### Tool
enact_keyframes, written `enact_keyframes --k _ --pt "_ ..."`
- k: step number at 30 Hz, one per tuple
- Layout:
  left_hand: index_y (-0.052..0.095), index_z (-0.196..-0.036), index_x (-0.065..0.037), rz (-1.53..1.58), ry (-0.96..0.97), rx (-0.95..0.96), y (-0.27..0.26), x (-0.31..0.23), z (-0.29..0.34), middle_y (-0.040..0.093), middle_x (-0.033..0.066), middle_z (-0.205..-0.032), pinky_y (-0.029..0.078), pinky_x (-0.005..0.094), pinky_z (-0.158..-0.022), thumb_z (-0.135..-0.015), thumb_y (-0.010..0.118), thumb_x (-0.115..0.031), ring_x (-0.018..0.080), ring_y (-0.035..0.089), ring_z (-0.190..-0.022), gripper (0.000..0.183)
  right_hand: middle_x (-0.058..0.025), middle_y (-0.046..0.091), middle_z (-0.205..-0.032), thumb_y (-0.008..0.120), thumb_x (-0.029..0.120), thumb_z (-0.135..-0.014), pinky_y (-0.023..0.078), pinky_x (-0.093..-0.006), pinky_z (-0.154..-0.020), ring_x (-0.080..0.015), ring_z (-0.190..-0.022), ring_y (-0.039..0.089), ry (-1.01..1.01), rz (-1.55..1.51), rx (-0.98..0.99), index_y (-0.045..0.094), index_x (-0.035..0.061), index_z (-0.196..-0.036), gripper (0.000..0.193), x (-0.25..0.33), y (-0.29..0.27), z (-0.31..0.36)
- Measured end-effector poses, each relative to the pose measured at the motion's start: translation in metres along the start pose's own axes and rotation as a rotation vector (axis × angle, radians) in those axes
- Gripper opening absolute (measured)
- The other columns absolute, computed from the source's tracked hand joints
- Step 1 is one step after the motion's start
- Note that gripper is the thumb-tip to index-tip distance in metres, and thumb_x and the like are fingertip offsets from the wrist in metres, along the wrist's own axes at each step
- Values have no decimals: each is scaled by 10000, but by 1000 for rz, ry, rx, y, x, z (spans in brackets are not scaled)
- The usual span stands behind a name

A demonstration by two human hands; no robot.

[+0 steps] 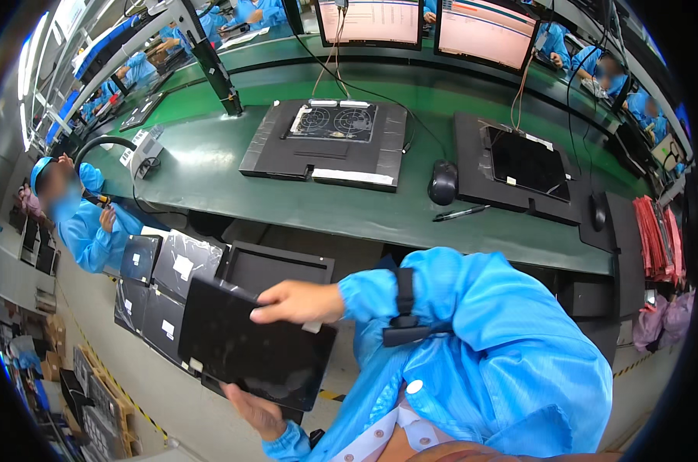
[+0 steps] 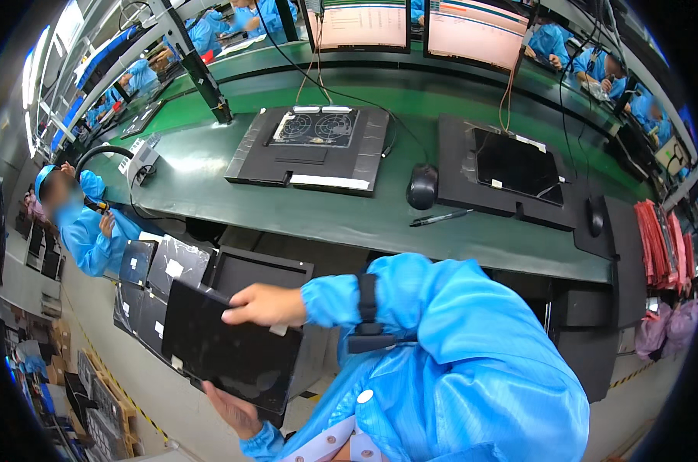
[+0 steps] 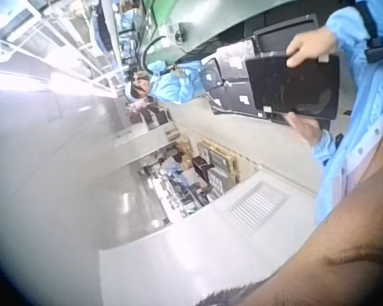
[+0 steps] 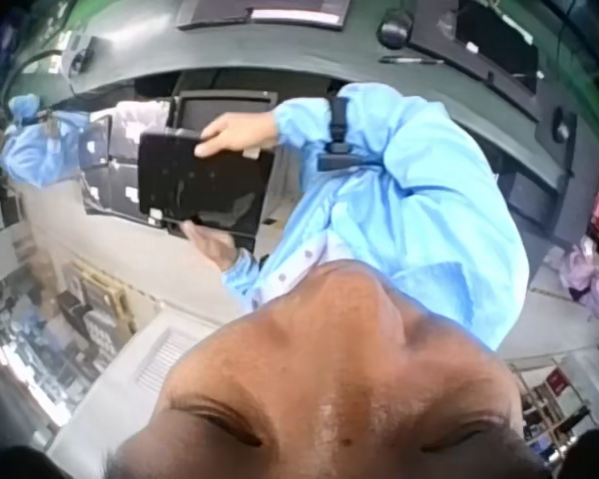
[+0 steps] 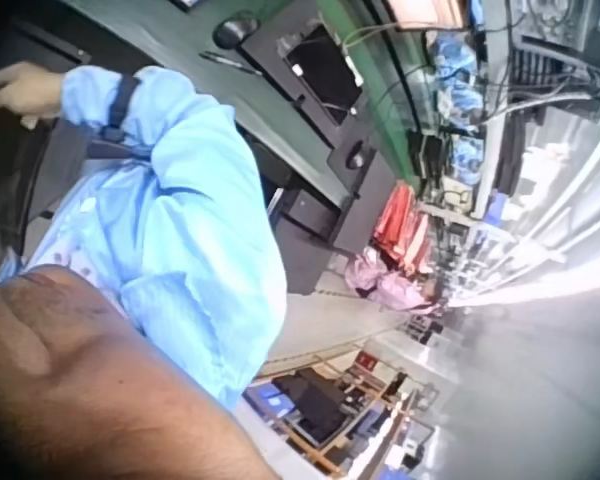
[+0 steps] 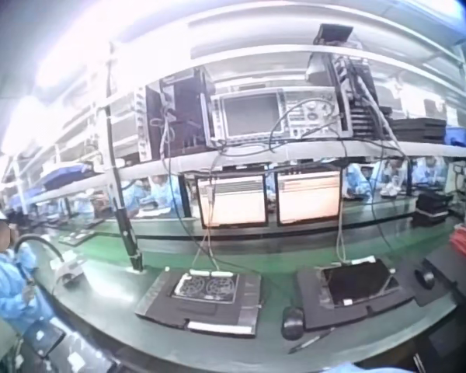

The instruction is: Testing electronic tablets by plugging in cables and applying identification labels at a production station.

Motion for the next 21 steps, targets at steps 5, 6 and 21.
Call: enact_keyframes --k 5,6,21 --pt "450 -1451 10 272 -395 329 141 52 -11 583 168 -1390 424 470 -1128 -850 561 -23 345 562 -1283 612 -138 712 -1063 511 527 -1029 511 -388 -905 -255 -1022 661 -174 645 -308 676 6 -1169 564 61 -115 110" --pt "453 -1443 16 217 -439 351 158 65 -18 594 166 -1374 434 467 -1122 -834 576 8 347 574 -1268 622 -194 686 -1122 565 479 -1004 508 -441 -912 -359 -1054 655 -309 939 -596 679 1 -1134 508 84 -142 141" --pt "567 -1354 -5 449 -533 470 284 111 -83 667 144 -1266 480 483 -1064 -874 563 29 313 637 -1189 481 -237 582 -1280 675 442 -906 360 -458 -1091 -374 -1237 523 -186 1508 -1128 655 -96 -1135 586 84 -279 268"
Point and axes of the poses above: each hand's wrist, its own z-axis away from the middle knuckle, its own y-axis out of the palm, x = y × z, the point moved 8 cm from there along -z, towards the middle knuckle
